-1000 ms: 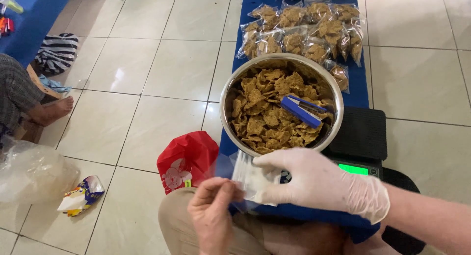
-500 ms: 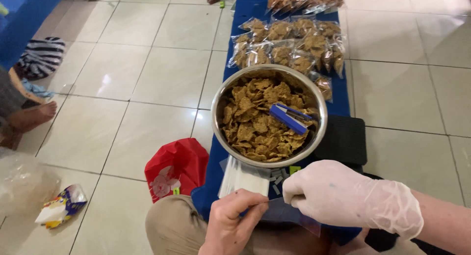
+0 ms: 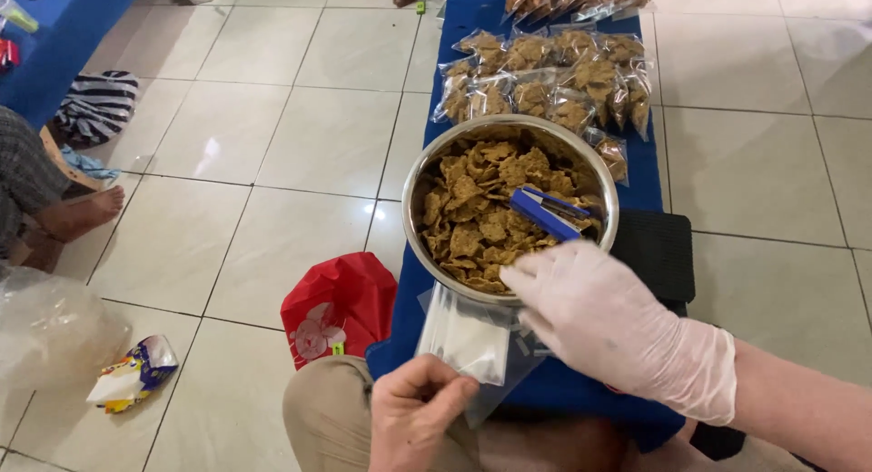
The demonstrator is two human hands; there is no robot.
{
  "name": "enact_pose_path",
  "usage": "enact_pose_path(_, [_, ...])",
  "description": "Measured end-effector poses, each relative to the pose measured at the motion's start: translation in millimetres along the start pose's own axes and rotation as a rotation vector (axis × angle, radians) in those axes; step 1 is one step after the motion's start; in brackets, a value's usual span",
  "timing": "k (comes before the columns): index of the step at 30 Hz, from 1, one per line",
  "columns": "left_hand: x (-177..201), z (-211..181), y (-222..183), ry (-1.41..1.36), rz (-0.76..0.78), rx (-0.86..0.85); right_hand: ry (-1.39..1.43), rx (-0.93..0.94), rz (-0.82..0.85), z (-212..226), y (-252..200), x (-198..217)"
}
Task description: Manually filling small plastic bags with fried snacks from a large bowl and weighing them on a digital scale for portion control.
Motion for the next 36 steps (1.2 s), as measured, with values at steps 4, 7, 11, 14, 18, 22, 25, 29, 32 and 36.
enact_pose_path(4, [6.6,2.7,-0.2,-0.065,-0.130,-0.019,0.146,0.070,-0.136,24.9,3.2,35.0])
enact_pose_path(7, [2.7,7.2,-0.6,-0.177,-0.156,0.001,0.410,0.075,-0.080,37.0,2.1,20.5])
enact_pose_path(11, [-6.1,1.3,0.4,-0.248,-0.078,-0.028,0.632,-0.044,0.113,34.1,2.5,-3.5])
enact_pose_path(14, [-10.2,-11.8,-1.2,-0.204,-0.046,-0.112,0.756,-0.175,0.231,24.4,-1.2,-23.2])
enact_pose_path(18, [-13.4,-30.5,-3.1,0.004,0.022,-0.273,0.926,-0.393,0.416,13.7,-6.4,-42.8])
enact_pose_path(22, [-8.9,-28.6,1.4,0.004,0.005,-0.297,0.964,-0.454,0.465,6.2,1.0,-41.9])
enact_pose_path(25, [0.8,-21.8,5.9,-0.002,-0.100,-0.239,0.944,-0.426,0.533,-5.6,19.2,-47.8])
enact_pose_path(29, [10.9,-26.9,16.5,0.055,-0.226,-0.204,0.383,-0.089,0.179,-37.3,63.1,-42.5])
enact_pose_path(32, [11.8,-30.9,28.2,0.075,-0.258,-0.184,0.165,-0.045,0.106,-55.0,83.7,-59.4])
enact_pose_path(36, [13.1,-32.0,42.2,0.115,-0.335,-0.143,0.064,0.009,0.192,-62.3,99.9,-90.4])
Point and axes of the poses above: each hand's wrist, its own y-axis towards the middle knuckle, its own x-axis out of the back of the hand, z = x × y, the point moved 7 cm from there along y, towards the middle knuckle, and after that the axes turned 9 degrees about z, right-handed, at the moved point
